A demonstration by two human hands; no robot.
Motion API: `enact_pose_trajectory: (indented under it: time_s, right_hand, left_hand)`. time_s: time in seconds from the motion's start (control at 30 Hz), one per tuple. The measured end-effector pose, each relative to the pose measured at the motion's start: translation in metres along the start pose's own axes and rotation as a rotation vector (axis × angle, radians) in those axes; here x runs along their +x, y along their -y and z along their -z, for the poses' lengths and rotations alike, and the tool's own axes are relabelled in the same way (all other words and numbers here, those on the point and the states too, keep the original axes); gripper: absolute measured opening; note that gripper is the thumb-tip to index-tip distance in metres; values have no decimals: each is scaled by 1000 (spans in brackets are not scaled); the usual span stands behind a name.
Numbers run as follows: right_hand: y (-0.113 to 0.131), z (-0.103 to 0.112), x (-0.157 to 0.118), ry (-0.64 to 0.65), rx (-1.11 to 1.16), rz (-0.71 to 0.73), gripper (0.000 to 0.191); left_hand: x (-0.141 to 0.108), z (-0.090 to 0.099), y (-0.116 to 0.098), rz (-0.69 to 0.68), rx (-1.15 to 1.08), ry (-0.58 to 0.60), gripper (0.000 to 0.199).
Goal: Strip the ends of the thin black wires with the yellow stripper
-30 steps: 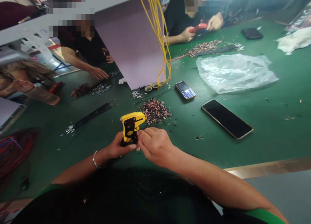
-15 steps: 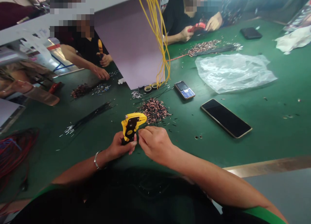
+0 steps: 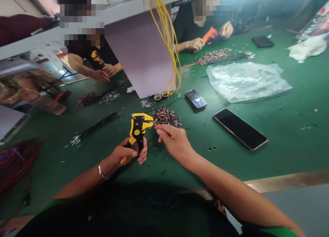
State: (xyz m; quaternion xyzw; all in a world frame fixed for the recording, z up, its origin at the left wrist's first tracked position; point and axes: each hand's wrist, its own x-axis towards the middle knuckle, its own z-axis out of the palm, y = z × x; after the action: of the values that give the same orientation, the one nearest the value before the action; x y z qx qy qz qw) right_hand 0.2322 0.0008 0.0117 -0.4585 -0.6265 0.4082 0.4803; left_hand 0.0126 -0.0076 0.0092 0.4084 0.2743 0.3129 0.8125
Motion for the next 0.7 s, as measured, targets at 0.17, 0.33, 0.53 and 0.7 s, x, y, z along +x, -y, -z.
enact_pose_trajectory:
  time_s: [0.17, 0.33, 0.53, 0.7]
  right_hand:
    - [-7, 3, 6, 1, 182, -88, 21]
    - [-2, 6, 9, 97, 199, -88, 17]
    - [1, 6, 9, 65, 200, -100, 7]
    - [0, 5, 10, 56, 260, -149, 8]
  left_hand:
    - [1, 2, -8, -1, -49, 86, 43]
    - [1, 3, -9, 50, -37, 136, 45]
    - [0, 4, -10, 76, -17, 181, 45]
    - [0, 2, -11, 95, -37, 202, 44]
